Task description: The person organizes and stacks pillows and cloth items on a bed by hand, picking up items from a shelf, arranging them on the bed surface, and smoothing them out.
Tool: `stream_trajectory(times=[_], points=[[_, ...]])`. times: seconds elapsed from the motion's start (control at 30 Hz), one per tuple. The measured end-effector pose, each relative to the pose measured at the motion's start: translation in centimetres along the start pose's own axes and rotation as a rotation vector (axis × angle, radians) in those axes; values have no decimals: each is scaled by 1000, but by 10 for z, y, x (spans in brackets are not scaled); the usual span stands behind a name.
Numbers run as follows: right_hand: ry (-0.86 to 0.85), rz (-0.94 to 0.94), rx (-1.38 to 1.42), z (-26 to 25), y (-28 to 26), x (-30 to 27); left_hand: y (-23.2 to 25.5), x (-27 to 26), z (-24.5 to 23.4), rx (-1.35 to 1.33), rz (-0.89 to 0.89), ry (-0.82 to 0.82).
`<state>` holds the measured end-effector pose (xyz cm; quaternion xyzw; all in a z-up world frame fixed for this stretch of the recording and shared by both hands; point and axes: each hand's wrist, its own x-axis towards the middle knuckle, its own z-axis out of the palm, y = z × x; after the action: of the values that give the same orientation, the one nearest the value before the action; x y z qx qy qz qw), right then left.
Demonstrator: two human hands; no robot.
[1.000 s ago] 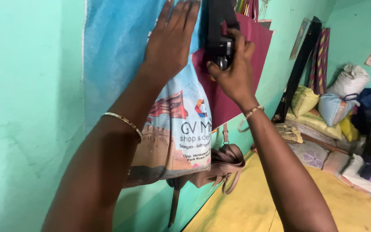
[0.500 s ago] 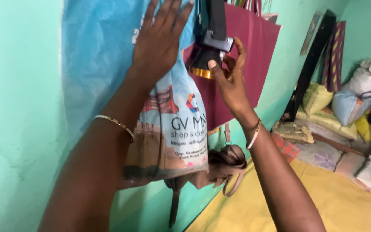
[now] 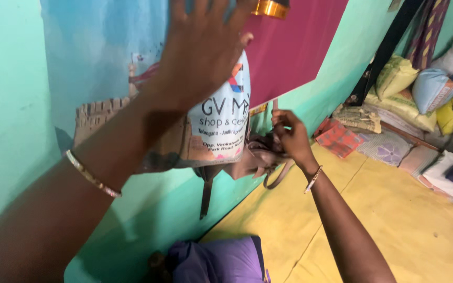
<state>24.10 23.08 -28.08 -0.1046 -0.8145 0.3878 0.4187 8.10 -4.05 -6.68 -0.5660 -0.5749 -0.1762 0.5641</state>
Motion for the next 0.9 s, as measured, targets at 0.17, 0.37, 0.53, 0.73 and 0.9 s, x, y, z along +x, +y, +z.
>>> stream_trajectory(times=[0.17,0.37,0.53,0.73,0.9], points=[[-256,-294,-346,13,41,-38,64,-24,-7,143,185,-49],[-210,-188,-930,27,58,-73,126,-51,-6,199,413,-608],[-147,-350,-882,-29,18,-67,130,-69,-6,474,607,-816],[-248,-107,-1177,-13,67,-57,171,-98,63,257,518,-1043],[-59,-394,-1094,12,82,-63,179,-131,121,339,447,-1145]])
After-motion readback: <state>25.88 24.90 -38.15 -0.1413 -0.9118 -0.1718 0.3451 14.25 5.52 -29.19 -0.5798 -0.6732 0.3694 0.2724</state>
